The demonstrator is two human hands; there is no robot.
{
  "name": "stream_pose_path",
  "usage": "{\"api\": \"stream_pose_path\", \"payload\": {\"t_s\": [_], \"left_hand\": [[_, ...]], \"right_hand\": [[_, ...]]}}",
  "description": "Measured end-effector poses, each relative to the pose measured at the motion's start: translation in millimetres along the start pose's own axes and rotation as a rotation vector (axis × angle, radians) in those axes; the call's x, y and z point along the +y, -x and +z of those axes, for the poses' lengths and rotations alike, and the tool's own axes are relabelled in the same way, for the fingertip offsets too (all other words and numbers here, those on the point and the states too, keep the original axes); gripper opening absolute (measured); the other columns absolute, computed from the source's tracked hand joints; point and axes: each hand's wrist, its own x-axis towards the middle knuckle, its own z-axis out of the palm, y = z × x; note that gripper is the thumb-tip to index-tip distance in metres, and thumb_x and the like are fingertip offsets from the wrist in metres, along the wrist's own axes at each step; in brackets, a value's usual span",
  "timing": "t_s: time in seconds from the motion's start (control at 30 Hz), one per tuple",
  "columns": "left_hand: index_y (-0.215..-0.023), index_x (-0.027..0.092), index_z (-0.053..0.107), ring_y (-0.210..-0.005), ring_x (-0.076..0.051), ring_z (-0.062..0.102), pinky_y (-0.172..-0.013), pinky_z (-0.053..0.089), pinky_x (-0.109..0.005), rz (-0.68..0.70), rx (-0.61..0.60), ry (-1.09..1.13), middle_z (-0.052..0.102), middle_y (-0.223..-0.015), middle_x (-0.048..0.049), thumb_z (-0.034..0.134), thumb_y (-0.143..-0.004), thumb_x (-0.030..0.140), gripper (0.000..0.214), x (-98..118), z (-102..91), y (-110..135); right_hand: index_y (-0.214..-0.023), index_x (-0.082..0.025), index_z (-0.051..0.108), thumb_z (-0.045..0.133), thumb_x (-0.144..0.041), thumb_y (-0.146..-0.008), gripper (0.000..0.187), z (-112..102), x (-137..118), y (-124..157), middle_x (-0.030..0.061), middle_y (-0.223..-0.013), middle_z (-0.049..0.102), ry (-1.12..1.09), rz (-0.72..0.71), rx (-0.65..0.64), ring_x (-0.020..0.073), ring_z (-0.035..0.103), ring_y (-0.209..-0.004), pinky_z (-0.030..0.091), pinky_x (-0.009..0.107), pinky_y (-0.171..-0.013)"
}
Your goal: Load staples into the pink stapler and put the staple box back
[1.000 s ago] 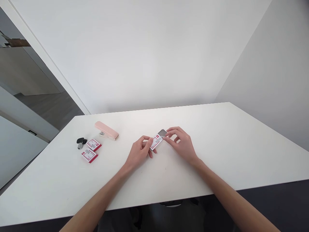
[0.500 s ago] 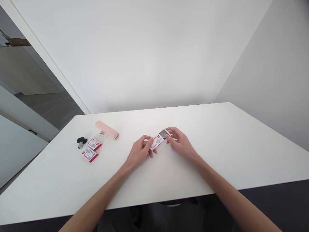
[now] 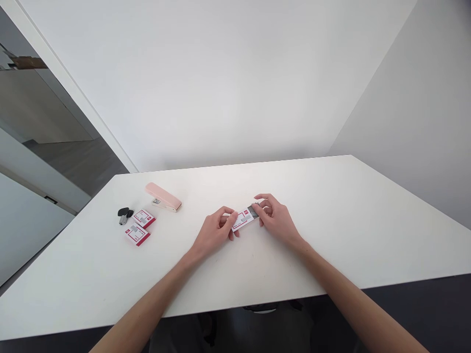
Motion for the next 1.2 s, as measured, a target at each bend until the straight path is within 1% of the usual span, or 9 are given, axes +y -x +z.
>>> {"api": "stream_pose_path", "payload": {"t_s": [0.13,0.3,0.47,0.6,0.7,0.87,1.0,1.1,1.2], "left_hand": [[-0.099,0.023,0.058,-0.063,-0.016,0.062,-0.063,0.044,-0.028,-0.005,0.008,0.011,0.074,-0.075,-0.0004,0.045,-0.099,0.064,0.043,0,0.3,0],[-0.099,0.023,0.057,-0.061,-0.015,0.062,-0.062,0.045,-0.028,-0.014,0.034,0.049,0.073,-0.074,0.0000,0.044,-0.099,0.064,0.043,-2,0.4,-2],[-0.098,0.023,0.057,-0.060,-0.016,0.063,-0.061,0.045,-0.028,-0.005,0.028,0.067,0.073,-0.074,-0.0002,0.046,-0.098,0.065,0.044,-3,-0.5,-3],[-0.098,0.023,0.058,-0.059,-0.015,0.062,-0.060,0.045,-0.027,0.002,0.028,0.065,0.072,-0.073,-0.0002,0.046,-0.098,0.065,0.044,-3,-0.2,-2],[-0.100,0.023,0.058,-0.060,-0.015,0.063,-0.061,0.045,-0.027,0.018,0.026,0.056,0.073,-0.075,-0.0003,0.045,-0.099,0.064,0.043,-4,0.8,-2],[-0.108,0.023,0.063,-0.059,-0.015,0.063,-0.061,0.046,-0.028,0.048,0.021,0.015,0.073,-0.076,-0.0006,0.042,-0.101,0.063,0.046,-3,3.4,0],[-0.113,0.023,0.065,-0.058,-0.015,0.062,-0.061,0.047,-0.028,0.061,0.023,0.010,0.072,-0.077,-0.0005,0.041,-0.101,0.062,0.047,-2,5.0,1],[-0.115,0.023,0.065,-0.058,-0.015,0.063,-0.060,0.047,-0.028,0.069,0.025,0.008,0.071,-0.077,-0.0011,0.040,-0.101,0.061,0.048,-1,5.5,1],[-0.116,0.023,0.065,-0.058,-0.016,0.064,-0.061,0.047,-0.028,0.069,0.029,0.003,0.072,-0.078,-0.0013,0.040,-0.101,0.062,0.049,0,5.6,2]], "right_hand": [[-0.121,-0.026,0.060,0.054,-0.068,-0.094,0.050,-2,-5,1,0.0005,-0.086,0.069,-0.013,0.016,-0.020,0.0141,0.060,-0.057,0.045,0.027,-0.056],[-0.127,-0.022,0.067,0.030,-0.071,-0.101,0.067,-7,-12,1,-0.0004,-0.065,0.064,-0.111,0.093,-0.104,0.0154,0.057,-0.056,0.049,0.029,-0.062],[-0.131,-0.024,0.067,0.050,-0.064,-0.097,0.055,-9,-11,0,-0.0016,-0.065,0.064,-0.113,0.085,-0.149,0.0146,0.055,-0.057,0.047,0.028,-0.060],[-0.134,-0.026,0.068,0.051,-0.061,-0.098,0.053,-8,-9,0,-0.0009,-0.066,0.064,-0.086,0.077,-0.128,0.0143,0.053,-0.057,0.045,0.027,-0.058],[-0.139,-0.027,0.066,0.050,-0.059,-0.099,0.054,-6,-8,1,-0.0018,-0.063,0.064,-0.071,0.079,-0.123,0.0140,0.052,-0.056,0.046,0.027,-0.060],[-0.147,-0.027,0.059,0.043,-0.060,-0.102,0.058,-2,-6,2,0.0006,-0.074,0.074,-0.049,0.057,-0.164,0.0141,0.055,-0.055,0.051,0.028,-0.062],[-0.151,-0.029,0.053,0.037,-0.058,-0.105,0.057,-2,-6,4,-0.0002,-0.079,0.075,0.032,0.010,-0.188,0.0140,0.053,-0.055,0.051,0.029,-0.064],[-0.154,-0.029,0.050,0.035,-0.055,-0.106,0.056,-2,-9,6,0.0005,-0.085,0.076,0.062,-0.032,-0.213,0.0159,0.060,-0.066,0.053,0.031,-0.072],[-0.156,-0.030,0.047,0.033,-0.053,-0.107,0.055,-2,-13,8,0.0038,-0.110,0.076,0.051,-0.091,-0.244,0.0181,0.066,-0.085,0.053,0.035,-0.088]]}}
